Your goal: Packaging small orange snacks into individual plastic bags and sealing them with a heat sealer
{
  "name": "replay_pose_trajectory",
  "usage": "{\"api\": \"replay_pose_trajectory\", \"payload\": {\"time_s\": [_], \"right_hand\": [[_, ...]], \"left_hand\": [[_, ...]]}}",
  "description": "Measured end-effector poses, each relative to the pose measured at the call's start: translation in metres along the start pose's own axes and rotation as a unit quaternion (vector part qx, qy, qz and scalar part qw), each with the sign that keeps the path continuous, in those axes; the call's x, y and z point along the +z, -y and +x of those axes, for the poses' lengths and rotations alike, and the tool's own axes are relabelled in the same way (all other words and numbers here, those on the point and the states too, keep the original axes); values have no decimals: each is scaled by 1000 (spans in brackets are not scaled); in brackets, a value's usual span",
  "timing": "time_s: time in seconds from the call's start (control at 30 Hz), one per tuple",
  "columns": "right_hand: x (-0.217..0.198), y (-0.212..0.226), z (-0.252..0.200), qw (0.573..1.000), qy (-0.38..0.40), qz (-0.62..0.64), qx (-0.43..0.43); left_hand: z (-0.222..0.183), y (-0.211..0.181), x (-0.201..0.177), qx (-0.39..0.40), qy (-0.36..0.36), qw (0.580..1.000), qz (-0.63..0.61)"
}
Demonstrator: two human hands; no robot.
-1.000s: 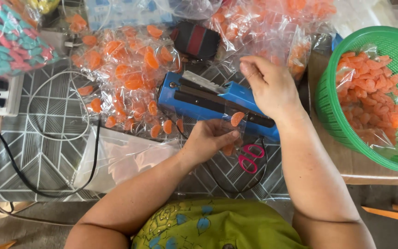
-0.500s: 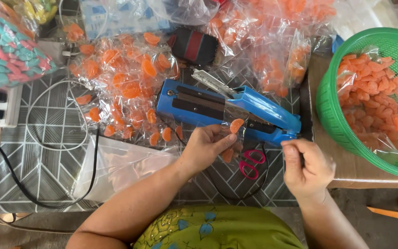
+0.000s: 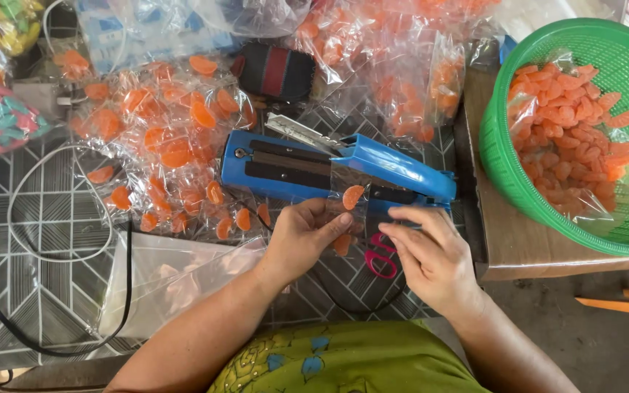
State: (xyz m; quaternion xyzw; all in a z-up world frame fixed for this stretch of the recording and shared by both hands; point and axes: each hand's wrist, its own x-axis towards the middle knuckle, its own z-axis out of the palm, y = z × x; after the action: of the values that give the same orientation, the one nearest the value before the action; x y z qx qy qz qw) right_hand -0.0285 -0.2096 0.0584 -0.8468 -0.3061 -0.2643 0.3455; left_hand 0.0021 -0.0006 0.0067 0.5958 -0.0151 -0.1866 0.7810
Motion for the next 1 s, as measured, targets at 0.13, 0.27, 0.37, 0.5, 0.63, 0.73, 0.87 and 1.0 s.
{"api": "replay_pose_trajectory", "payload": {"time_s": [0.13, 0.27, 0.37, 0.5, 0.63, 0.73, 0.87, 1.0], "right_hand": [[3, 9, -10, 992, 14, 67, 105], [5, 15, -3, 995, 40, -1, 88], [10, 15, -6, 994, 59, -43, 86], [12, 24, 13, 969, 136, -186, 90], [22, 12, 14, 943, 173, -253, 129], [25, 9, 19, 925, 217, -271, 156], [27, 11, 27, 913, 240, -283, 172], [31, 15, 32, 904, 249, -311, 157]], "left_hand": [[-3, 0, 1, 6, 4, 1000, 6], [-1, 4, -2, 2, 8, 1000, -14], [0, 7, -1, 1, 9, 999, -35], [1, 7, 2, 3, 7, 999, -46], [-1, 6, 0, -3, 8, 998, -56], [-1, 6, -2, -2, 8, 999, -49], [0, 10, -4, 9, 13, 999, -43], [0, 15, -5, 20, 16, 999, -30]]}}
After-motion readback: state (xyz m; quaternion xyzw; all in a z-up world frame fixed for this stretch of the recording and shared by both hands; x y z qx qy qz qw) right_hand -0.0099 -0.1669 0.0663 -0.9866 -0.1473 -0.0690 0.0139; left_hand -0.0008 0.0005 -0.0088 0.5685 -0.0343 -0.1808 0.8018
